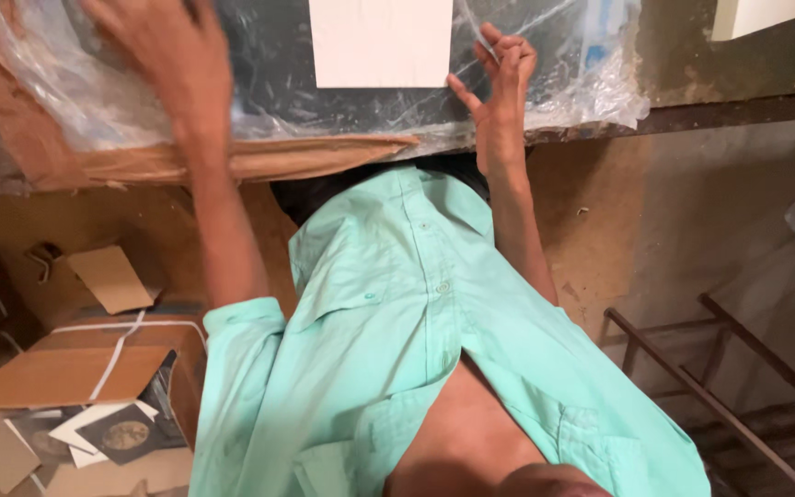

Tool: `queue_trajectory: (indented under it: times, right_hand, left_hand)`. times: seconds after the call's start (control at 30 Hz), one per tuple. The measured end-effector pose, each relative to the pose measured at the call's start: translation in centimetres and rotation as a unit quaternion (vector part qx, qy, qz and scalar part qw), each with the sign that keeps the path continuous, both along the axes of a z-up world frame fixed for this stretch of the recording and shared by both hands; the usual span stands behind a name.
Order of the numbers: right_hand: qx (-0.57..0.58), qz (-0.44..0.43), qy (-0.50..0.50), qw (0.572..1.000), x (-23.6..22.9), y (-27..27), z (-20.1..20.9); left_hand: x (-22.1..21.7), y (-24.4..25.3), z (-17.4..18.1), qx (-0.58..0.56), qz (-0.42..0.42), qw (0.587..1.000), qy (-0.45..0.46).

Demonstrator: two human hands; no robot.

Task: The person repeatedly smooths a small white paper on a plastic-covered table using a green rectangular tool. The person flips the paper over and continues smoothing both sides, then places the paper on a stack of similar papers.

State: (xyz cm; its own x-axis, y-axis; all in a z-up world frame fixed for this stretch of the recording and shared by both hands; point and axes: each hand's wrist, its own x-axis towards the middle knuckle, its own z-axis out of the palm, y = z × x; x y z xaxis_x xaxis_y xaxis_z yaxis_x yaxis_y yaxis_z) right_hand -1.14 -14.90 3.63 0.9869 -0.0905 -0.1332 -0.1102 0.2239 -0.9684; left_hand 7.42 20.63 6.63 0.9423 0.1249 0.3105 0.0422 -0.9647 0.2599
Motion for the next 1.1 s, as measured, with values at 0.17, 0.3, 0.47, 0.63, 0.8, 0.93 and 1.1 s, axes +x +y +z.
queue_trajectory:
  times: [0.17,0.3,0.47,0.63,0.8,0.93,1.1]
  right_hand:
    - [0.004,0.013,0.016,1.000,0.4,-0.2,1.3]
    - [0.071,0.018,0.012,0.997,0.9,0.7,1.8]
    - [0.018,-0.031,-0.031,0.999,1.1,1.4,2.8]
    - [-0.004,-0.095,-0.019,0.995,-0.9,-1.1,4.4]
    - [-0.046,-0.101,-0.019,0.994,-0.9,-1.6,5.3]
    - [-0.120,-0.056,-0.044,0.990,-0.4,-0.4,6.5]
    - [-0.375,0.062,-0.022,0.925,1.1,2.2,8.2]
  left_hand:
    - [-0.9,-2.8,0.1,-0.021,0.010,0.998,-0.050]
    - [-3.7,-11.2,-0.1,-0.123,-0.226,0.966,0.013]
    - [-4.9,-16.2,-0.2,-0.134,-0.299,0.945,0.000]
    - [-5.4,-18.3,-1.2,-0.087,-0.310,0.947,-0.021]
    - [-4.8,-19.0,-1.8,-0.067,-0.275,0.958,-0.050]
    - [-4.6,-17.3,-1.0,-0.141,-0.208,0.967,-0.043]
    - [-4.9,-14.4,1.0,-0.232,-0.126,0.963,-0.053]
